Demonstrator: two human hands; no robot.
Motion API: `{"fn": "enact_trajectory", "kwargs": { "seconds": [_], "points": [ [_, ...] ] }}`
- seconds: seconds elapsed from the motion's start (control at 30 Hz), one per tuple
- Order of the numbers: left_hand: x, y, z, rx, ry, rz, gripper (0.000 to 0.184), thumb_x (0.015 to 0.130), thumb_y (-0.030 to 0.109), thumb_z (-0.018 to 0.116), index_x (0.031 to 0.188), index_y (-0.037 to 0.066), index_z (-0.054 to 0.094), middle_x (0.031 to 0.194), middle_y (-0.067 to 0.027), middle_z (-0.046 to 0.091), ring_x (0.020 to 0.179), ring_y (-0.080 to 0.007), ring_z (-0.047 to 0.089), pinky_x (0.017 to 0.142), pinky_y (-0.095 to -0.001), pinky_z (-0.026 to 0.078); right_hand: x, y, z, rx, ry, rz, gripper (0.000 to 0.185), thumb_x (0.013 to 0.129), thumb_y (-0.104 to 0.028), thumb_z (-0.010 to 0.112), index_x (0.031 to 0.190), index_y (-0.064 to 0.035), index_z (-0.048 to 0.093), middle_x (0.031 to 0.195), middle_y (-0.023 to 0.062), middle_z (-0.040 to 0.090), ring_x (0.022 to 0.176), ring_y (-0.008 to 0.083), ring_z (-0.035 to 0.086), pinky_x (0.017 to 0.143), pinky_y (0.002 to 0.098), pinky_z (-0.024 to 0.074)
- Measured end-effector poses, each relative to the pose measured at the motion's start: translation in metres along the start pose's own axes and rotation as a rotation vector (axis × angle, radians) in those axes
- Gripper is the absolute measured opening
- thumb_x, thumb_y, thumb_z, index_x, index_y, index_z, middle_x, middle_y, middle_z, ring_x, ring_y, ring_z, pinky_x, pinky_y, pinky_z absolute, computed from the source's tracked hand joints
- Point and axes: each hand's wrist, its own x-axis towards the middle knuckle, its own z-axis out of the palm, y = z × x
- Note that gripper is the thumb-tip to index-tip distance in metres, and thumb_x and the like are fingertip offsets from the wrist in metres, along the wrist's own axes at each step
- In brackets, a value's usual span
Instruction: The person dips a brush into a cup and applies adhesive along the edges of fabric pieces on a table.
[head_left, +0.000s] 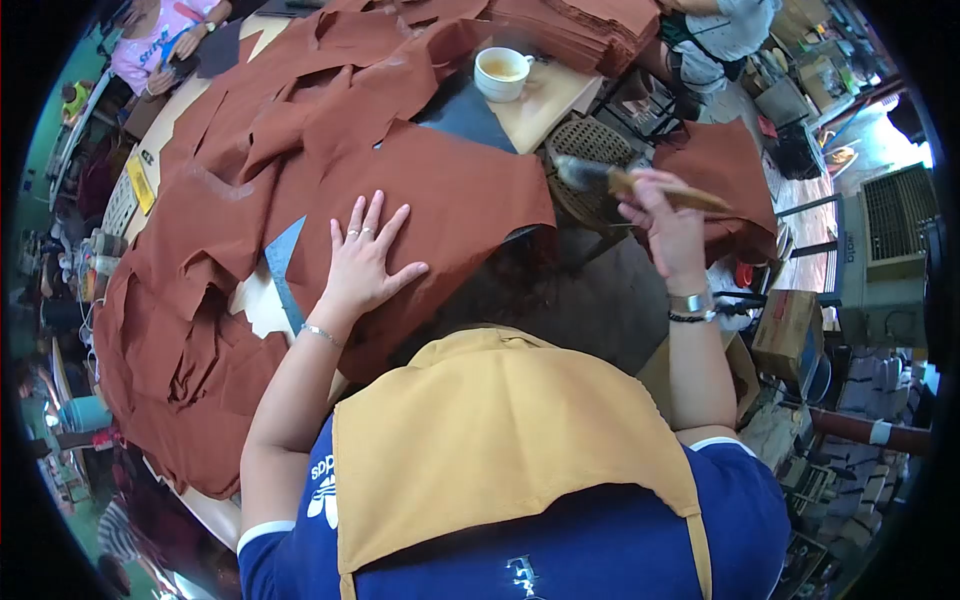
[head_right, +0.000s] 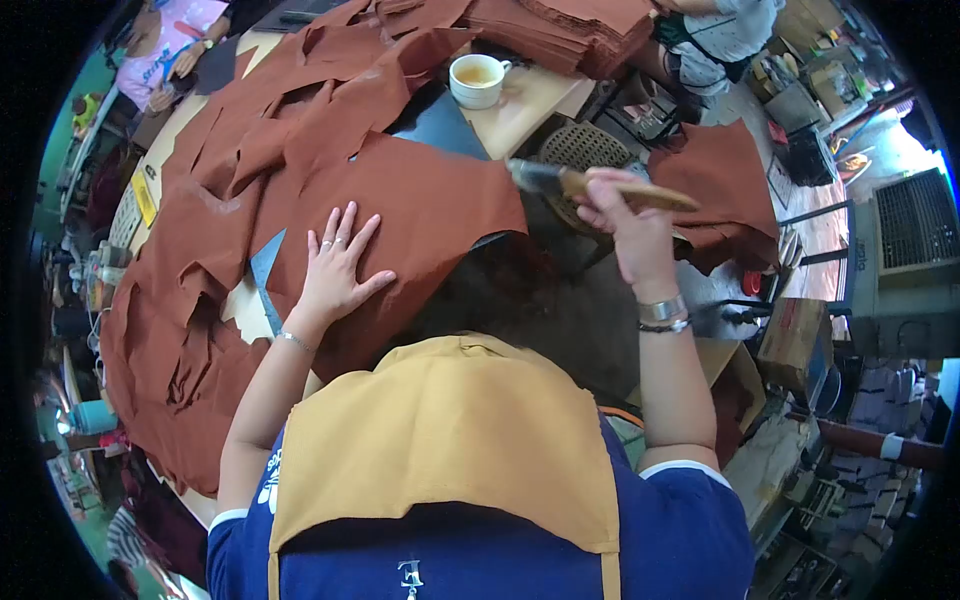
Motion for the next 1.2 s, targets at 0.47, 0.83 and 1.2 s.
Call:
{"fn": "enact_trajectory", "kwargs": {
  "seconds": [0.47, 0.83, 1.2],
  "points": [
    [0.014, 0.007, 0.001, -0.016, -0.007, 0.018, 0.087, 0.085, 0.069, 0.059, 0.157, 0.026, 0.036, 0.167, -0.0138, 0.019, 0.154, -0.0370, 0.014, 0.117, -0.0691, 0.011, -0.024, 0.018, 0.016, -0.990, -0.216, -0.372, 0.009, 0.079, -0.008, 0.074, 0.085, -0.0022, 0.071, 0.080, 0.0144, 0.069, 0.075, 0.0297, 0.068, 0.069, 0.0367, 0.0543],
    [0.035, -0.004, 0.006, -0.012, -0.004, 0.125, 0.090, 0.082, 0.075, 0.059, 0.156, 0.029, 0.037, 0.166, -0.0136, 0.021, 0.154, -0.0373, 0.015, 0.116, -0.0703, 0.011, 0.001, 0.007, 0.015, -1.072, -0.351, -0.377, 0.011, 0.079, -0.007, 0.073, 0.087, -0.0010, 0.072, 0.080, 0.0091, 0.069, 0.072, 0.0192, 0.067, 0.069, 0.0307, 0.0532],
    [0.104, -0.015, 0.002, 0.006, -0.069, 0.368, 0.090, 0.083, 0.074, 0.058, 0.158, 0.029, 0.033, 0.167, -0.0122, 0.020, 0.153, -0.0383, 0.015, 0.118, -0.0682, 0.013, 0.007, 0.011, 0.034, -0.873, -0.353, -0.413, 0.009, 0.075, -0.007, 0.074, 0.082, -0.0019, 0.071, 0.079, 0.0136, 0.070, 0.072, 0.0257, 0.070, 0.067, 0.0324, 0.0546]
  ]
}}
